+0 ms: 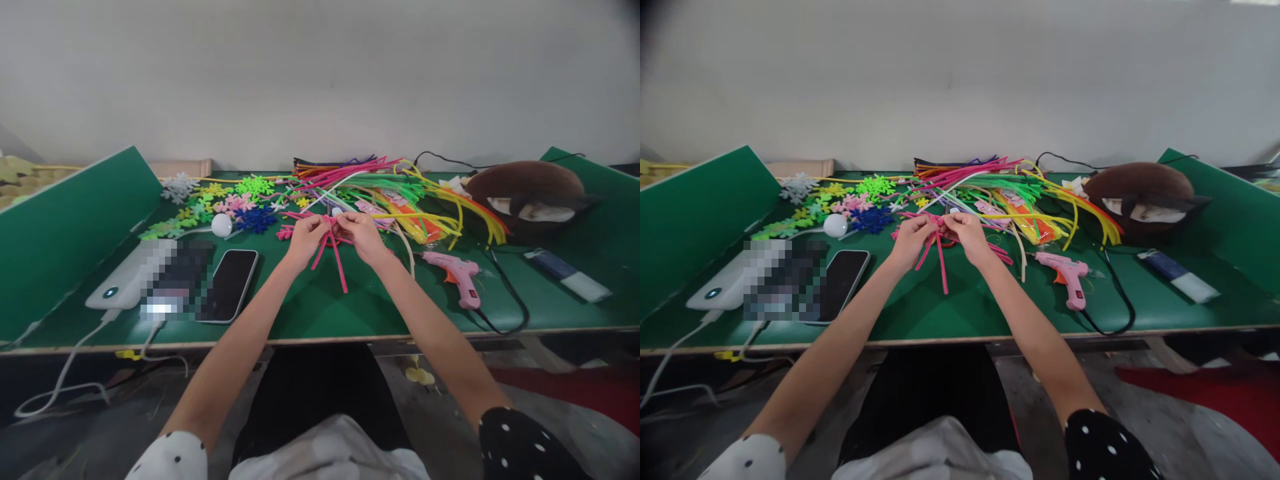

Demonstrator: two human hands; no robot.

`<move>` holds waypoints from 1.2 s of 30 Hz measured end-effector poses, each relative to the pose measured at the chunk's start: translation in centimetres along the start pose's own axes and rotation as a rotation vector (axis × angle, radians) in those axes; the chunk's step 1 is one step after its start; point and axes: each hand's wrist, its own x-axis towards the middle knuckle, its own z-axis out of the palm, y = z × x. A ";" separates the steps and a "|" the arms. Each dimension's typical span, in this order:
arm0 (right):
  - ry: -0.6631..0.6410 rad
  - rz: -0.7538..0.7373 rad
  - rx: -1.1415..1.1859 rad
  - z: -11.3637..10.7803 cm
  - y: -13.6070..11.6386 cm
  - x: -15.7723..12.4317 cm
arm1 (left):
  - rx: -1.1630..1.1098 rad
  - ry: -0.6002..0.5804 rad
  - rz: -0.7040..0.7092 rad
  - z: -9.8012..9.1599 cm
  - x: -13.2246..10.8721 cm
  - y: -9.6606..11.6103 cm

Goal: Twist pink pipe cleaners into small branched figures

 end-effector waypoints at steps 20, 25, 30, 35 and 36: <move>0.122 -0.020 -0.123 0.2 1.0 0.4 | 0.262 -0.119 0.101 -0.1 0.0 -0.6; 0.135 -0.021 -0.071 0.4 1.6 0.6 | 0.118 -0.139 -0.035 0.1 0.0 -0.5; 0.093 0.061 0.072 0.5 1.3 0.4 | 0.056 -0.165 -0.083 -0.1 0.0 -0.5; -0.009 0.082 0.008 -0.3 0.7 0.3 | 0.157 -0.162 0.017 -0.4 -0.1 -0.6; -0.024 0.076 -0.029 -0.5 0.7 0.3 | 0.189 -0.168 0.024 -0.4 0.0 -0.7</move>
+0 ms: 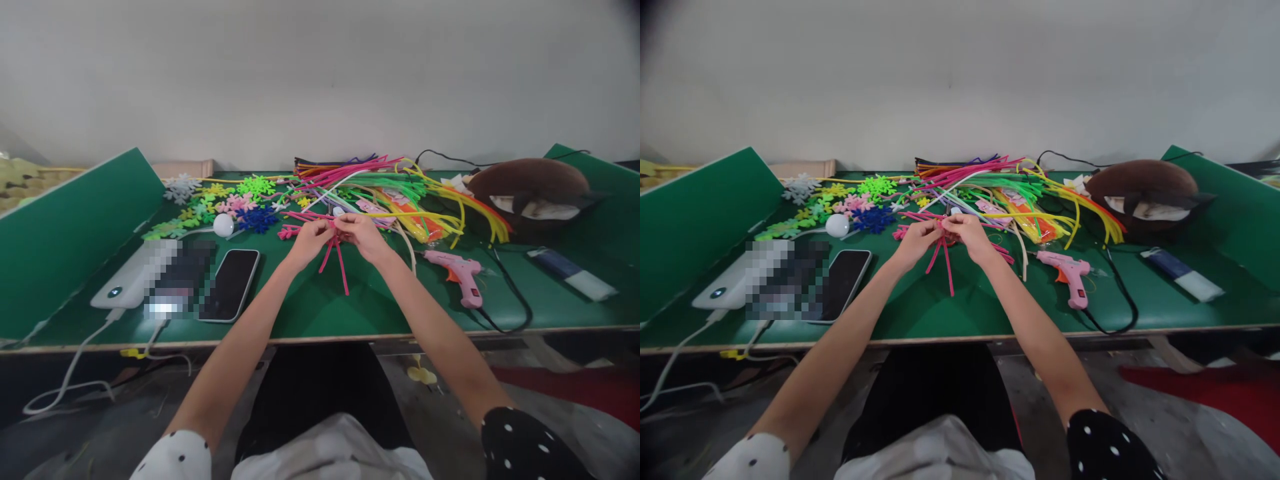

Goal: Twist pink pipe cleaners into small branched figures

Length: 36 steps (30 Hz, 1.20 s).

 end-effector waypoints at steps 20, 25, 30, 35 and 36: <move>0.176 -0.295 -0.426 -0.2 0.7 0.7 | 0.285 0.144 -0.007 1.2 -0.5 0.3; 0.139 -0.279 -0.476 -0.3 0.6 0.6 | 0.028 0.100 -0.088 0.8 -0.3 0.0; 0.063 -0.306 -0.501 -0.3 0.6 0.5 | 0.013 0.087 -0.045 0.2 -0.1 -0.2; 0.015 -0.278 -0.471 -0.6 0.5 0.6 | -0.022 0.084 -0.089 -0.3 0.1 -0.2; 0.008 -0.255 -0.451 -0.7 0.5 0.6 | -0.036 0.087 -0.107 -0.3 0.0 -0.1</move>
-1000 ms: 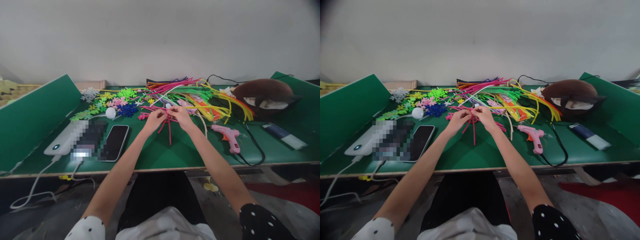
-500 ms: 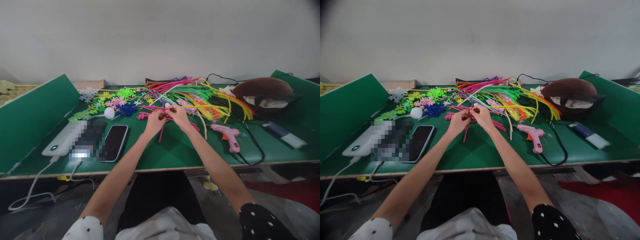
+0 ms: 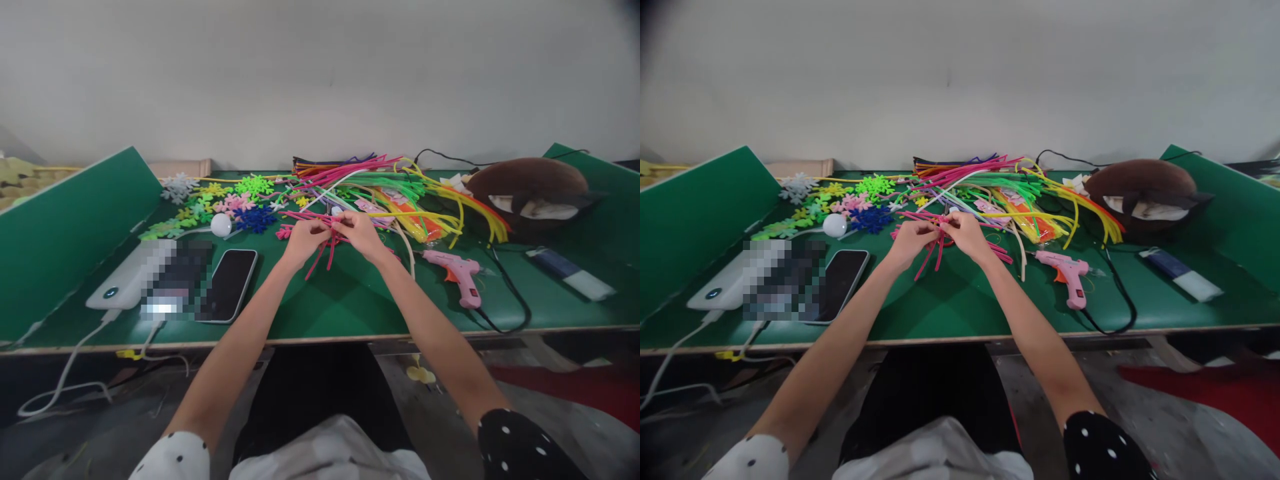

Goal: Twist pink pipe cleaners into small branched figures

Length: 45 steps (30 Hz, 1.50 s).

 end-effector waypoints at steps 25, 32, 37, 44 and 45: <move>-0.052 0.172 0.249 -0.3 -0.2 -0.1 | -0.139 0.044 -0.126 -0.3 0.1 0.5; -0.071 0.176 0.249 -0.2 -0.4 -0.2 | -0.279 0.141 -0.117 0.0 0.0 0.6; -0.074 0.153 0.264 -0.1 -0.5 -0.3 | -0.347 0.172 -0.111 0.5 -0.1 0.6; -0.091 0.123 0.262 -0.1 0.0 -0.2 | -0.423 0.213 -0.102 1.2 -0.2 0.5; -0.089 0.121 0.259 -0.1 0.0 -0.2 | -0.425 0.215 -0.096 1.2 -0.2 0.4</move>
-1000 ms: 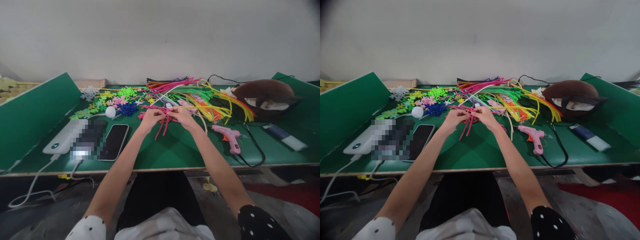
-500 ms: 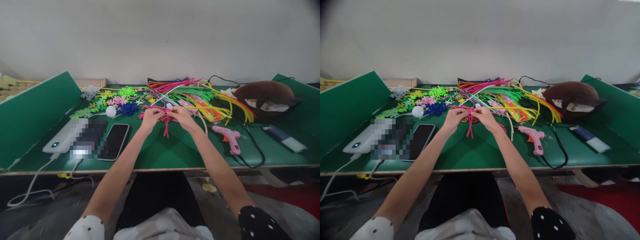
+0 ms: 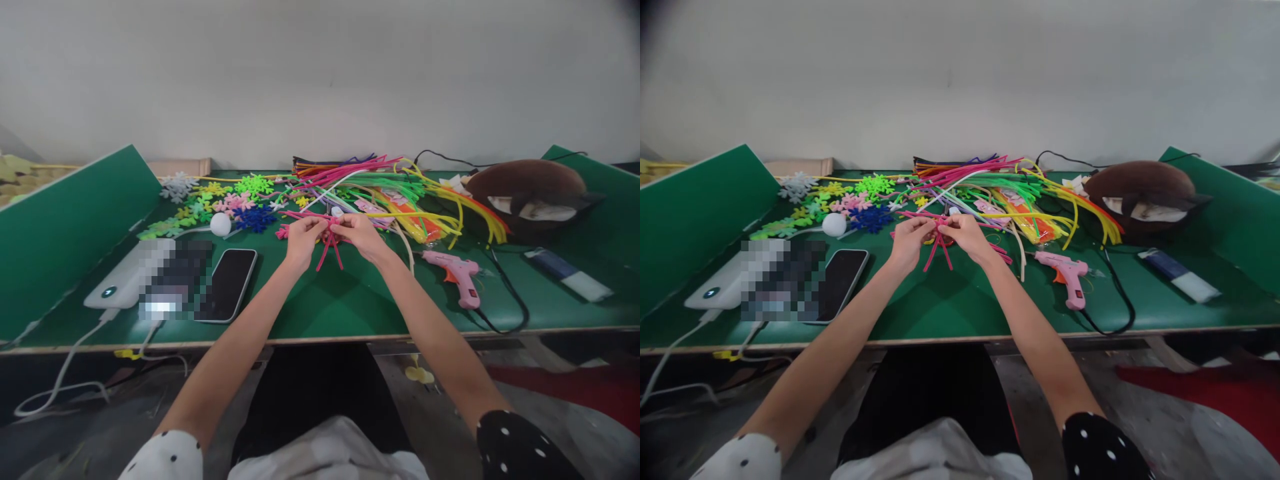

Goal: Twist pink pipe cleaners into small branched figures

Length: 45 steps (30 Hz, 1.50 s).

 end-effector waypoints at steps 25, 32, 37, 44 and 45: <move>-0.006 0.142 0.254 0.6 -0.7 -0.1 | 0.198 -0.102 0.238 -0.5 0.2 0.0; -0.091 0.189 0.208 -0.2 -1.6 -0.5 | 0.225 -0.215 0.225 -0.9 0.3 0.6; -0.133 0.184 0.138 -0.6 -1.1 -0.4 | 0.297 -0.212 0.198 -1.3 0.7 0.3; -0.139 0.167 0.109 -0.6 -1.2 -0.3 | 0.339 -0.210 0.235 -1.4 0.9 -0.2; -0.126 0.170 0.112 -0.6 -1.2 -0.4 | 0.344 -0.197 0.247 -1.4 1.0 -0.2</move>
